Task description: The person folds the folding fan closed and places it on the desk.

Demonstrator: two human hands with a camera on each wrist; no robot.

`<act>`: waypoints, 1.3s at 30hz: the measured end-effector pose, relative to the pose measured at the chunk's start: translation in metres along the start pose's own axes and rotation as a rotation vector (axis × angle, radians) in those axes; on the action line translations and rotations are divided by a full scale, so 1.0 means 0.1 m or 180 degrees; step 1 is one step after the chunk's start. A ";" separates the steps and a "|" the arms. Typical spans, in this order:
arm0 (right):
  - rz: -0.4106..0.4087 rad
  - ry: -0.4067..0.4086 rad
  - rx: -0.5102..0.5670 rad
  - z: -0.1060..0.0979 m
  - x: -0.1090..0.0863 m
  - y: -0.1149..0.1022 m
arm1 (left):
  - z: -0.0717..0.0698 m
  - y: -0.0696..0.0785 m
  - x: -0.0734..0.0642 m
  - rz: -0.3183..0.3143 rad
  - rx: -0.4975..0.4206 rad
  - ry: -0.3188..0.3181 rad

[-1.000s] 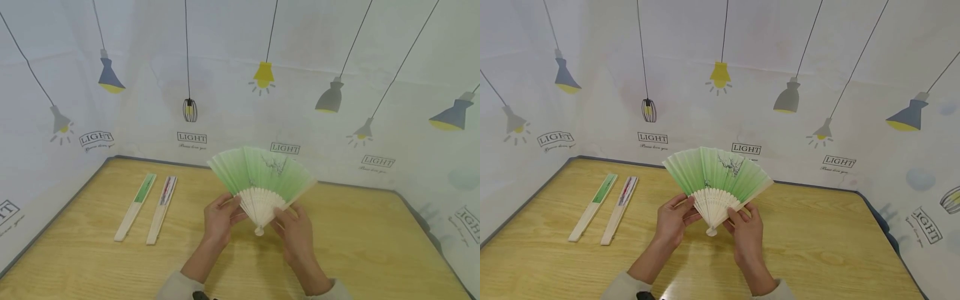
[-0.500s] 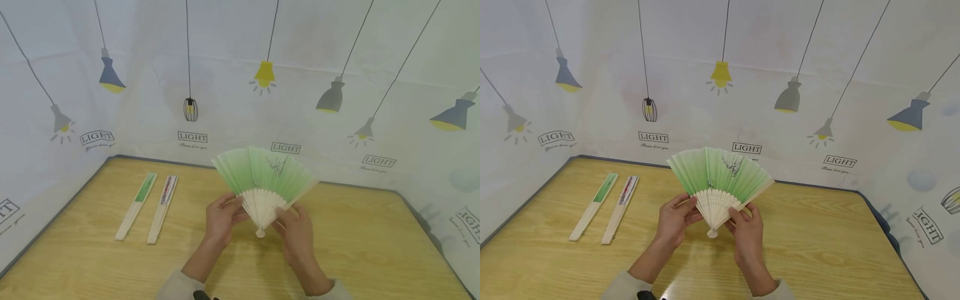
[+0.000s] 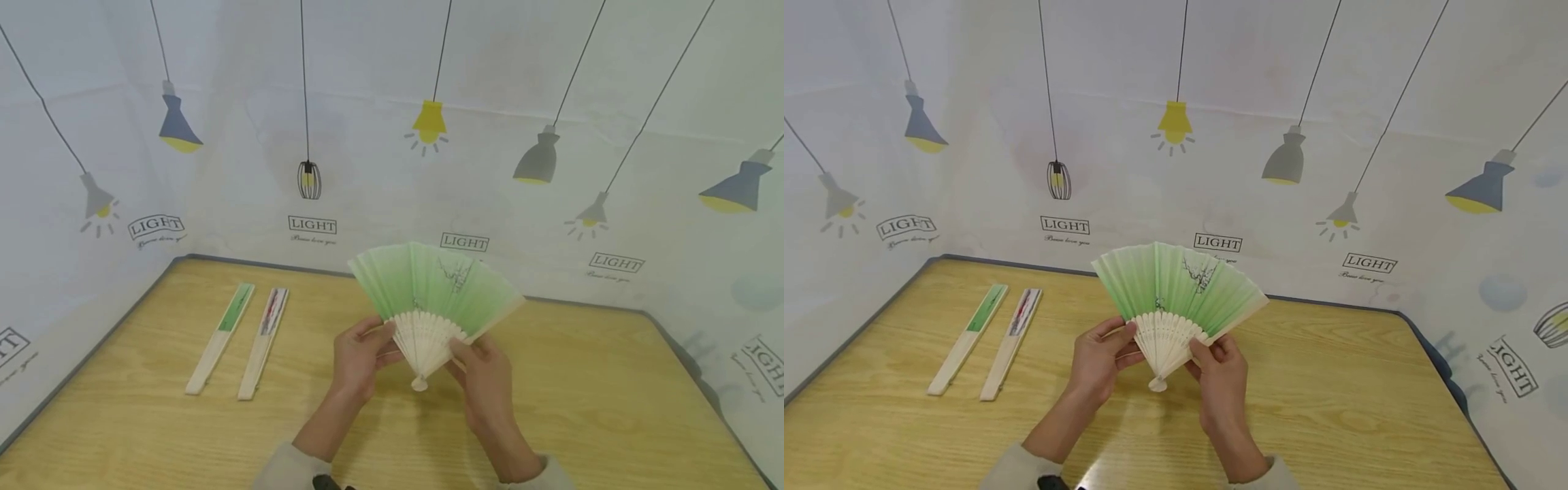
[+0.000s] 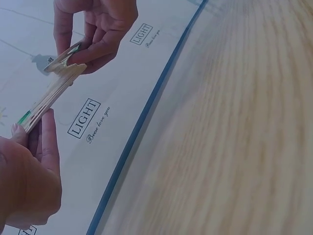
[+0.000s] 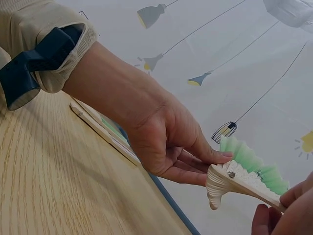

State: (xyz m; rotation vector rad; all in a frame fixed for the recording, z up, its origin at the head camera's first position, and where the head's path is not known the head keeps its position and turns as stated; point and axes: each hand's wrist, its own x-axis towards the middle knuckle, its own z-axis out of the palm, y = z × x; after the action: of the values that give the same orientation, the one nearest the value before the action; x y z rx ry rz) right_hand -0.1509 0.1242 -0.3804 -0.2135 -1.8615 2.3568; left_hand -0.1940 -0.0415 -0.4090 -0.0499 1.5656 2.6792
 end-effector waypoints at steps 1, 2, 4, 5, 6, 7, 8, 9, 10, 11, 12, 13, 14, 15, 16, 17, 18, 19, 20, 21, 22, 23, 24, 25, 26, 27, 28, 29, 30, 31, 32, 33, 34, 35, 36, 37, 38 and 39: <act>0.0006 -0.0006 0.0000 0.00 0.00 0.00 | 0.00 0.00 0.00 0.0009 0.0009 -0.0004; 0.0023 -0.0003 0.0002 0.00 0.00 0.00 | -0.01 0.00 0.00 0.0015 0.0016 -0.0001; 0.0057 0.0000 0.0011 0.00 0.00 0.01 | -0.01 0.01 0.00 0.0023 0.0036 0.0002; 0.0075 0.0003 -0.0006 0.00 0.00 0.01 | -0.01 0.01 -0.01 0.0028 0.0048 0.0002; 0.0090 0.0008 -0.0011 0.01 0.01 0.01 | 0.00 0.01 -0.01 0.0014 0.0046 0.0017; 0.0105 0.0003 -0.0040 0.01 0.01 0.01 | 0.00 0.01 0.00 0.0004 0.0051 0.0026; 0.0120 -0.0004 -0.0074 0.01 0.01 0.00 | 0.00 0.02 0.00 -0.0003 0.0061 0.0035; 0.0133 -0.0012 -0.0104 0.01 0.02 0.00 | 0.00 0.02 0.00 -0.0006 0.0069 0.0040; 0.0143 -0.0021 -0.0138 0.01 0.02 0.00 | 0.01 0.02 0.00 -0.0010 0.0075 0.0046; 0.0148 -0.0033 -0.0167 0.01 0.02 -0.01 | 0.01 0.03 -0.01 -0.0006 0.0086 0.0049; 0.0155 -0.0046 -0.0180 0.01 0.02 -0.01 | 0.02 0.03 -0.01 -0.0009 0.0089 0.0054; 0.0161 -0.0063 -0.0192 0.01 0.03 -0.01 | 0.02 0.03 -0.01 -0.0007 0.0091 0.0056; 0.0171 -0.0073 -0.0186 0.01 0.02 -0.01 | 0.02 0.03 -0.01 -0.0002 0.0096 0.0050; 0.0174 -0.0082 -0.0182 0.01 0.02 -0.01 | 0.02 0.04 -0.01 0.0007 0.0105 0.0042; 0.0178 -0.0091 -0.0184 0.01 0.02 -0.01 | 0.02 0.04 -0.01 0.0011 0.0117 0.0031; 0.0183 -0.0098 -0.0184 0.00 0.02 -0.01 | 0.02 0.04 -0.01 0.0011 0.0131 0.0014; 0.0190 -0.0104 -0.0185 0.00 0.02 -0.01 | 0.02 0.04 -0.01 0.0006 0.0144 -0.0004; 0.0195 -0.0110 -0.0183 0.00 0.02 -0.01 | 0.02 0.04 -0.01 0.0006 0.0158 -0.0027; 0.0202 -0.0116 -0.0183 0.00 0.02 -0.01 | 0.02 0.03 0.00 0.0003 0.0178 -0.0049; 0.0204 -0.0123 -0.0183 -0.01 0.02 -0.02 | 0.02 0.03 0.00 0.0004 0.0199 -0.0072; 0.0208 -0.0127 -0.0177 -0.01 0.03 -0.02 | 0.01 0.02 0.00 0.0007 0.0224 -0.0097; 0.0211 -0.0131 -0.0163 -0.01 0.03 -0.02 | 0.01 0.02 0.00 0.0014 0.0245 -0.0124; 0.0214 -0.0128 -0.0152 -0.01 0.03 -0.02 | 0.01 0.02 0.00 0.0029 0.0260 -0.0155; 0.0216 -0.0126 -0.0144 -0.01 0.03 -0.02 | 0.00 0.02 0.00 0.0050 0.0281 -0.0188; 0.0216 -0.0125 -0.0138 -0.01 0.03 -0.02 | 0.00 0.01 0.00 0.0068 0.0299 -0.0217; 0.0213 -0.0127 -0.0129 -0.01 0.03 -0.02 | 0.00 0.01 0.00 0.0095 0.0319 -0.0255; 0.0211 -0.0131 -0.0116 0.00 0.03 -0.02 | -0.01 0.01 0.00 0.0115 0.0337 -0.0292; 0.0212 -0.0137 -0.0099 0.00 0.03 -0.03 | -0.01 0.01 0.00 0.0132 0.0356 -0.0329; 0.0210 -0.0143 -0.0101 0.00 0.03 -0.03 | -0.01 0.01 0.00 0.0148 0.0383 -0.0369; 0.0209 -0.0155 -0.0095 0.00 0.03 -0.03 | -0.01 0.01 0.00 0.0152 0.0414 -0.0400; 0.0210 -0.0165 -0.0089 0.00 0.03 -0.03 | -0.01 0.01 0.00 0.0148 0.0436 -0.0432; 0.0211 -0.0176 -0.0088 0.00 0.03 -0.03 | -0.01 0.01 0.00 0.0141 0.0458 -0.0461; 0.0215 -0.0172 -0.0092 -0.01 0.02 -0.02 | -0.01 0.01 0.00 0.0126 0.0476 -0.0481; 0.0213 -0.0171 -0.0100 -0.01 0.02 -0.02 | -0.01 0.01 0.00 0.0114 0.0490 -0.0497; 0.0211 -0.0169 -0.0115 -0.01 0.02 -0.02 | -0.01 0.00 0.00 0.0104 0.0496 -0.0506; 0.0216 -0.0162 -0.0104 -0.02 0.02 -0.01 | 0.00 0.00 0.00 0.0091 0.0493 -0.0503; 0.0223 -0.0156 -0.0101 -0.02 0.02 -0.01 | 0.00 0.00 0.00 0.0092 0.0492 -0.0497; 0.0230 -0.0151 -0.0095 -0.02 0.02 -0.01 | 0.00 0.00 0.00 0.0097 0.0493 -0.0488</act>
State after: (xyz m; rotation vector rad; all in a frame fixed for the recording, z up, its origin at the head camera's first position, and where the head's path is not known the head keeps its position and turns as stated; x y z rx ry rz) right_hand -0.1522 0.1262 -0.3802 -0.2339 -1.9433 2.4023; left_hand -0.1936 -0.0415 -0.4092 0.1808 1.7306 2.5052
